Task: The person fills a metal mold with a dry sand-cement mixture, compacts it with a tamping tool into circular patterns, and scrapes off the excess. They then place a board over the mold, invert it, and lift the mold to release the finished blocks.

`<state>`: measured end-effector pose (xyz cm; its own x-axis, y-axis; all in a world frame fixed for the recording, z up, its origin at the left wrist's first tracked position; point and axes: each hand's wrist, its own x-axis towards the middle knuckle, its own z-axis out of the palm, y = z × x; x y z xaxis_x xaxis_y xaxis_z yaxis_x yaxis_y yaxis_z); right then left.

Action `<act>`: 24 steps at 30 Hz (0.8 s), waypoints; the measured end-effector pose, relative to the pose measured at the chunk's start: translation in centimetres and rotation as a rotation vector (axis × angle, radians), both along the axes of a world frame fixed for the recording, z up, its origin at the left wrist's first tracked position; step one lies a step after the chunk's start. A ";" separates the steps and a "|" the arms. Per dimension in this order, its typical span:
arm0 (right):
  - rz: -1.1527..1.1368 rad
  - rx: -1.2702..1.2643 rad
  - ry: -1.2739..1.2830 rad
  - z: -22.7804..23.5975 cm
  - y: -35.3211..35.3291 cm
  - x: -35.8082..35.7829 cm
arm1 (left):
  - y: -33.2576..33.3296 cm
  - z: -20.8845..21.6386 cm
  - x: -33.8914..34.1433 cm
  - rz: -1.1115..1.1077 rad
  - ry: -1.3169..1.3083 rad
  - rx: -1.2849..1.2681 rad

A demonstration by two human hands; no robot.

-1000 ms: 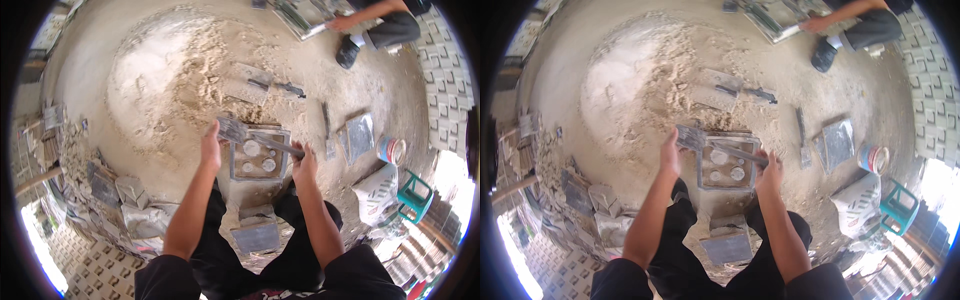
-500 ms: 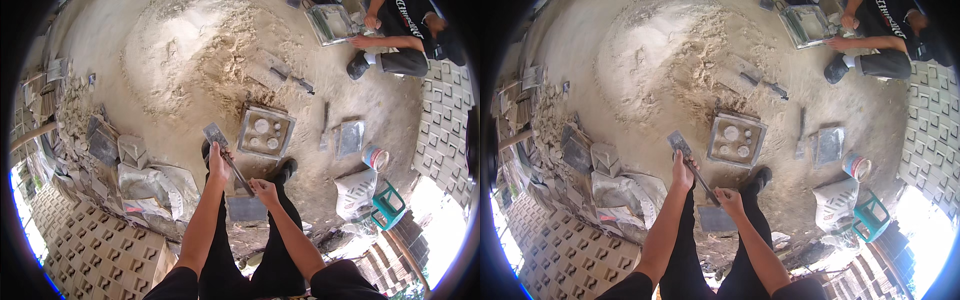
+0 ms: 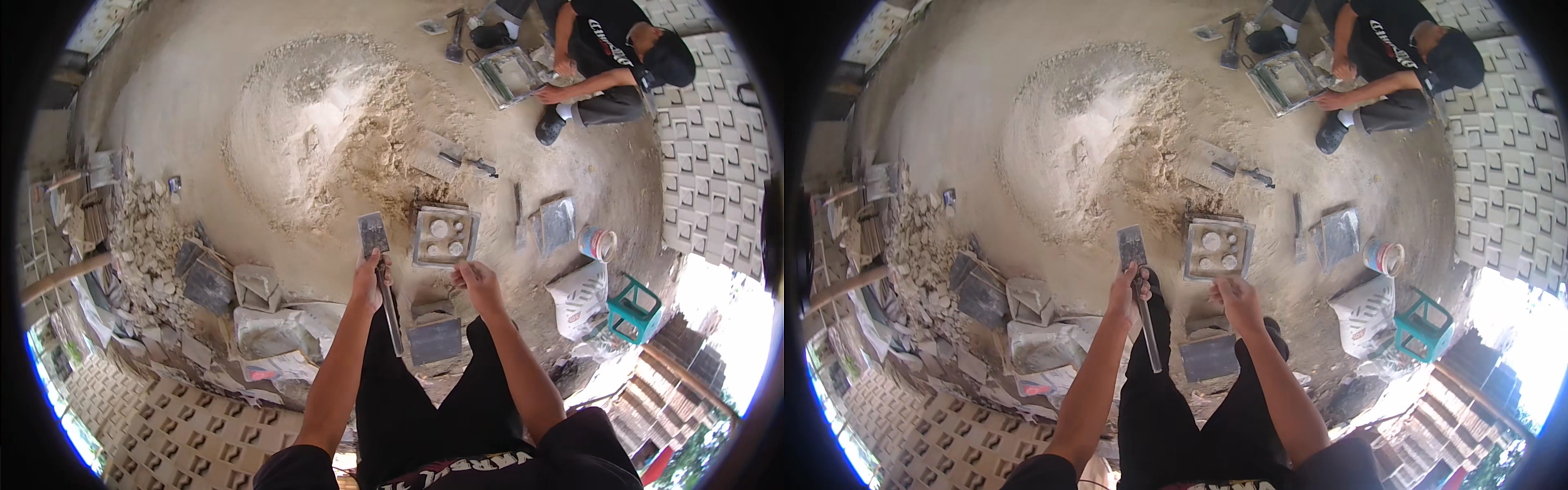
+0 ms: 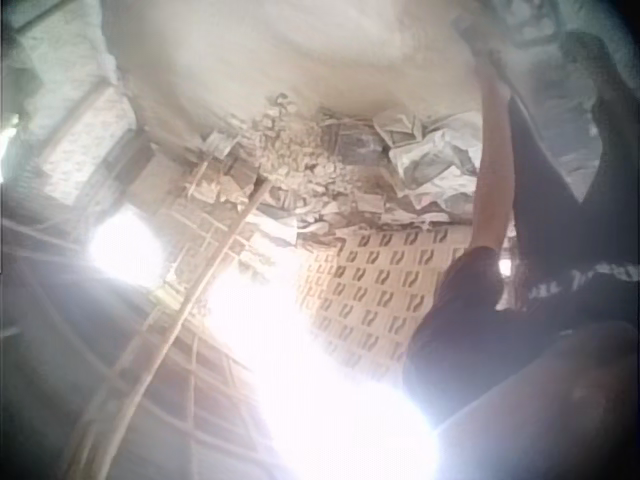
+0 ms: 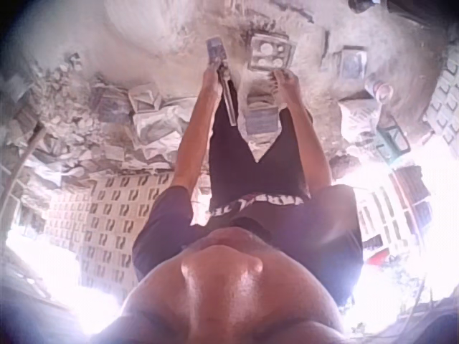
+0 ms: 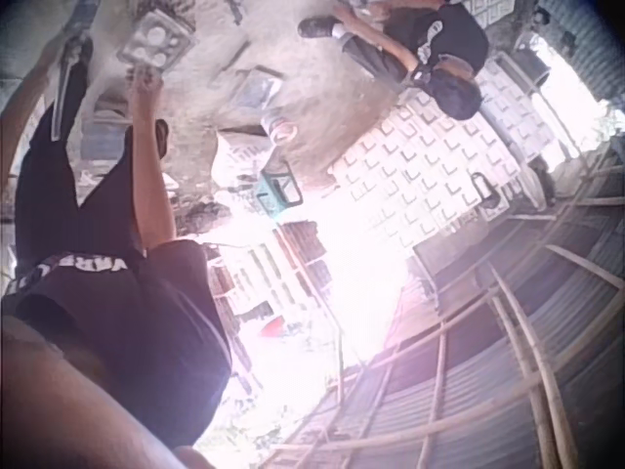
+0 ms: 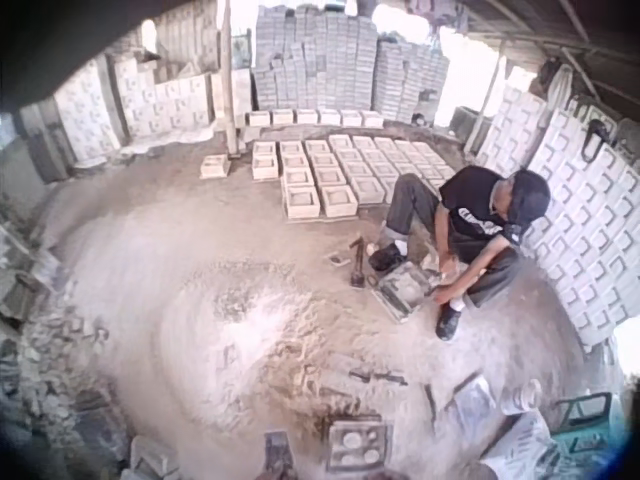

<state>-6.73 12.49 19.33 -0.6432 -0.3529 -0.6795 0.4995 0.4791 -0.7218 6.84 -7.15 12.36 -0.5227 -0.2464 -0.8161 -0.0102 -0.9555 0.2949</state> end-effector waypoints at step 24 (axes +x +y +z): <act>-0.433 0.438 0.086 -4.4 6.1 17.4 | 9.8 0.1 -3.6 -1.158 -0.005 -0.496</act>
<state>10.66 18.55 14.95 -0.7244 0.2521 -0.6417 0.6637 0.5068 -0.5501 3.24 2.69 12.45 -0.6343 0.0737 -0.7696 -0.7682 -0.1724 0.6166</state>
